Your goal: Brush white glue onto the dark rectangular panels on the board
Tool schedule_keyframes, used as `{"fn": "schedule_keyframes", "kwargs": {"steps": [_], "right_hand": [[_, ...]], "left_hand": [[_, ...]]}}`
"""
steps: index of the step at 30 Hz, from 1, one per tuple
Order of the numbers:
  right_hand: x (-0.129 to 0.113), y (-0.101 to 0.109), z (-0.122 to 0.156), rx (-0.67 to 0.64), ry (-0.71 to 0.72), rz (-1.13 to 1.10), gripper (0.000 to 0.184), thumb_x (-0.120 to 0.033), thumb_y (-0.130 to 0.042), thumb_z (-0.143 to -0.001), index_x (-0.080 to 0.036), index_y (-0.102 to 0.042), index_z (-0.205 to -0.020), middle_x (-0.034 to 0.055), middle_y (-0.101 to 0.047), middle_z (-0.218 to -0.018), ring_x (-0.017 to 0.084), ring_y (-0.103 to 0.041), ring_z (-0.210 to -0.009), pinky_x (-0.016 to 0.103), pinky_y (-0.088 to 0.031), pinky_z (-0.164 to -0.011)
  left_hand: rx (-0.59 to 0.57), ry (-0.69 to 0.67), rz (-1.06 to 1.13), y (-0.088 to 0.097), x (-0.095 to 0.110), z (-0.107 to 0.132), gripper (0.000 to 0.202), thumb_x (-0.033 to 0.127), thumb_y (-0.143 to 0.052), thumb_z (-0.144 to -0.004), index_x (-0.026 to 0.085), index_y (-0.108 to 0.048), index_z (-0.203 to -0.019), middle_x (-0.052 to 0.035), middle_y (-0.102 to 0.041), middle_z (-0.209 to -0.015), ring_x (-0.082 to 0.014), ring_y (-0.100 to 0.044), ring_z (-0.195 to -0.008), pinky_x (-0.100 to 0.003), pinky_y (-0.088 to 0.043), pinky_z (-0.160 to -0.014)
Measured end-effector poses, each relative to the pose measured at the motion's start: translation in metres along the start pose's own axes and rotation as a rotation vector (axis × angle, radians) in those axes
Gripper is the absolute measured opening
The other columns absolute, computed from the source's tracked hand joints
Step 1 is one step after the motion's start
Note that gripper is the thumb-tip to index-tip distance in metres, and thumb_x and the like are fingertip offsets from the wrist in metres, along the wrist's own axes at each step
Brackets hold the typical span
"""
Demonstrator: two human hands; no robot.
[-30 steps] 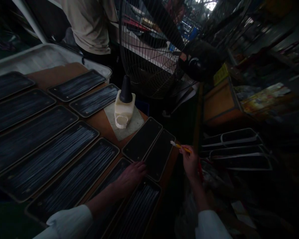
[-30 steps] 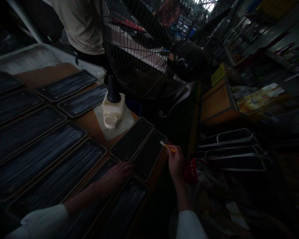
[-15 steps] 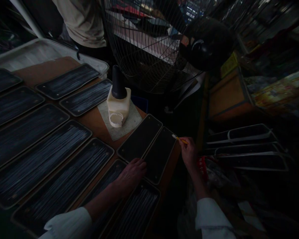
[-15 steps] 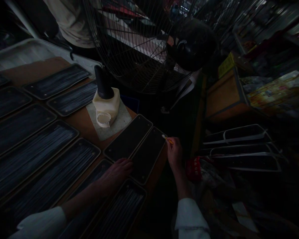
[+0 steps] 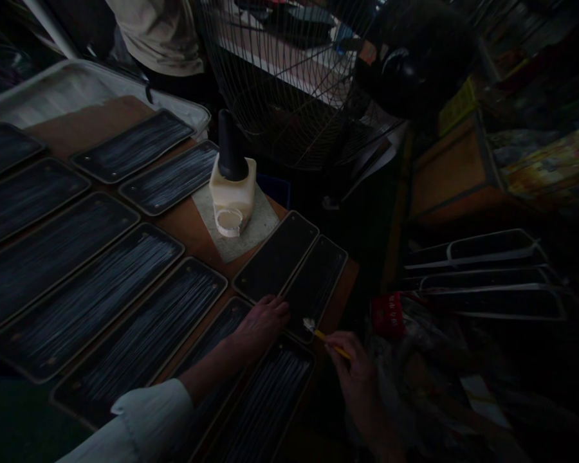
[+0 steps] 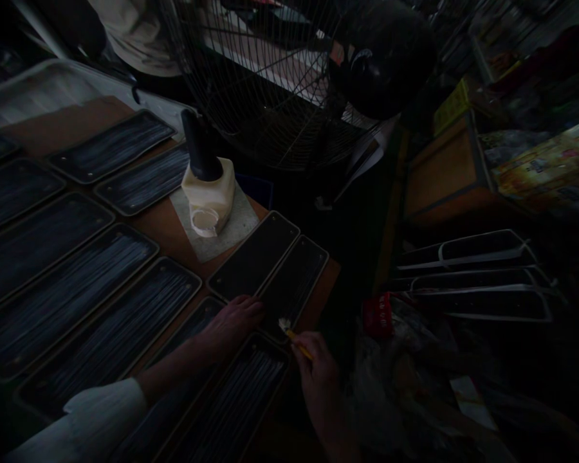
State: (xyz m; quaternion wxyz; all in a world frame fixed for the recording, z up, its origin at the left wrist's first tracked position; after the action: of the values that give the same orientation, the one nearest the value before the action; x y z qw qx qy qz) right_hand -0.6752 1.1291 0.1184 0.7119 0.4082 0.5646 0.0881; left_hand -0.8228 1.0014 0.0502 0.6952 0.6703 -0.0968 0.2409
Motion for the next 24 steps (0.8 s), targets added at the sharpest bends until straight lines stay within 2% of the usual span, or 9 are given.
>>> {"fn": "schedule_keyframes", "kwargs": {"steps": [2,4,8,10,13,16,20,24], "right_hand": [[-0.003,0.004,0.004,-0.043,-0.021,-0.02,0.011,-0.03,-0.055,-0.095,-0.026,-0.065,-0.094,0.0008,-0.065,-0.095,0.016,-0.067,-0.091,0.027,-0.055,-0.081],[0.002,0.013,-0.009,-0.032,-0.044,-0.018,0.012,-0.033,-0.057,-0.094,-0.026,-0.066,-0.094,0.0014,-0.065,-0.095,0.017,-0.067,-0.089,0.029,-0.056,-0.08],[0.029,0.034,-0.069,0.125,-0.032,-0.054,0.017,-0.039,-0.059,-0.091,-0.023,-0.065,-0.094,0.0031,-0.064,-0.094,0.018,-0.067,-0.079,0.033,-0.058,-0.073],[0.042,0.04,-0.103,0.209,0.004,-0.078,0.019,-0.04,-0.059,-0.091,-0.023,-0.064,-0.096,0.0042,-0.063,-0.095,0.018,-0.067,-0.081,0.034,-0.059,-0.073],[0.051,0.04,-0.144,0.28,0.103,-0.034,0.02,-0.039,-0.057,-0.092,-0.022,-0.064,-0.097,0.0058,-0.062,-0.098,0.02,-0.066,-0.088,0.037,-0.058,-0.077],[0.053,0.033,-0.168,0.301,0.182,0.059,0.018,-0.037,-0.054,-0.093,-0.021,-0.063,-0.096,0.0065,-0.061,-0.097,0.02,-0.064,-0.09,0.038,-0.057,-0.08],[0.051,0.022,-0.171,0.305,0.221,0.131,0.015,-0.032,-0.052,-0.094,-0.021,-0.063,-0.095,0.007,-0.061,-0.097,0.02,-0.063,-0.092,0.038,-0.055,-0.082],[0.036,0.01,-0.137,0.226,0.238,0.118,0.012,-0.029,-0.053,-0.094,-0.022,-0.062,-0.095,0.0064,-0.062,-0.096,0.02,-0.063,-0.092,0.036,-0.055,-0.083]], "left_hand": [[-0.003,-0.003,0.005,0.002,0.0,0.0,0.013,0.021,-0.054,-0.093,0.018,-0.063,-0.101,-0.0068,-0.062,-0.107,-0.0228,-0.053,-0.108,-0.039,-0.038,-0.097],[-0.006,-0.007,0.017,0.004,0.001,0.0,0.012,0.021,-0.053,-0.094,0.018,-0.063,-0.1,-0.0066,-0.062,-0.107,-0.0224,-0.053,-0.108,-0.039,-0.038,-0.097],[-0.007,-0.013,0.007,0.004,0.001,0.001,0.013,0.02,-0.055,-0.093,0.018,-0.063,-0.102,-0.007,-0.062,-0.107,-0.0225,-0.053,-0.109,-0.039,-0.038,-0.097],[-0.006,-0.02,-0.006,0.002,0.001,0.001,0.013,0.02,-0.055,-0.093,0.017,-0.063,-0.102,-0.0076,-0.062,-0.108,-0.0232,-0.053,-0.11,-0.04,-0.038,-0.097],[-0.006,-0.021,-0.015,0.001,0.001,0.0,0.014,0.02,-0.054,-0.093,0.017,-0.063,-0.103,-0.008,-0.061,-0.109,-0.0238,-0.053,-0.11,-0.04,-0.039,-0.097],[-0.008,-0.013,-0.014,0.001,0.001,0.001,0.015,0.02,-0.053,-0.093,0.017,-0.063,-0.104,-0.0083,-0.061,-0.109,-0.0233,-0.053,-0.11,-0.039,-0.039,-0.097],[-0.014,-0.013,-0.01,0.002,0.001,0.001,0.016,0.021,-0.052,-0.094,0.018,-0.064,-0.105,-0.0081,-0.061,-0.109,-0.0228,-0.052,-0.111,-0.039,-0.038,-0.098],[-0.019,-0.009,0.003,0.002,0.0,0.0,0.015,0.021,-0.052,-0.094,0.017,-0.064,-0.103,-0.0074,-0.061,-0.108,-0.0226,-0.052,-0.111,-0.038,-0.037,-0.099]]}}
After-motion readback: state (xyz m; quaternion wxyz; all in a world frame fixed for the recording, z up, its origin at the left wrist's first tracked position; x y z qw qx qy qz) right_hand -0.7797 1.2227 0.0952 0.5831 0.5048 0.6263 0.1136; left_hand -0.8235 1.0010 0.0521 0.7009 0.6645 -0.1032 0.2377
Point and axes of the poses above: each hand's wrist, its own z-axis away from the middle knuckle, its own y-axis out of the back of the hand, x = y × z, the point moved 5 cm from there along -z, towards the middle knuckle
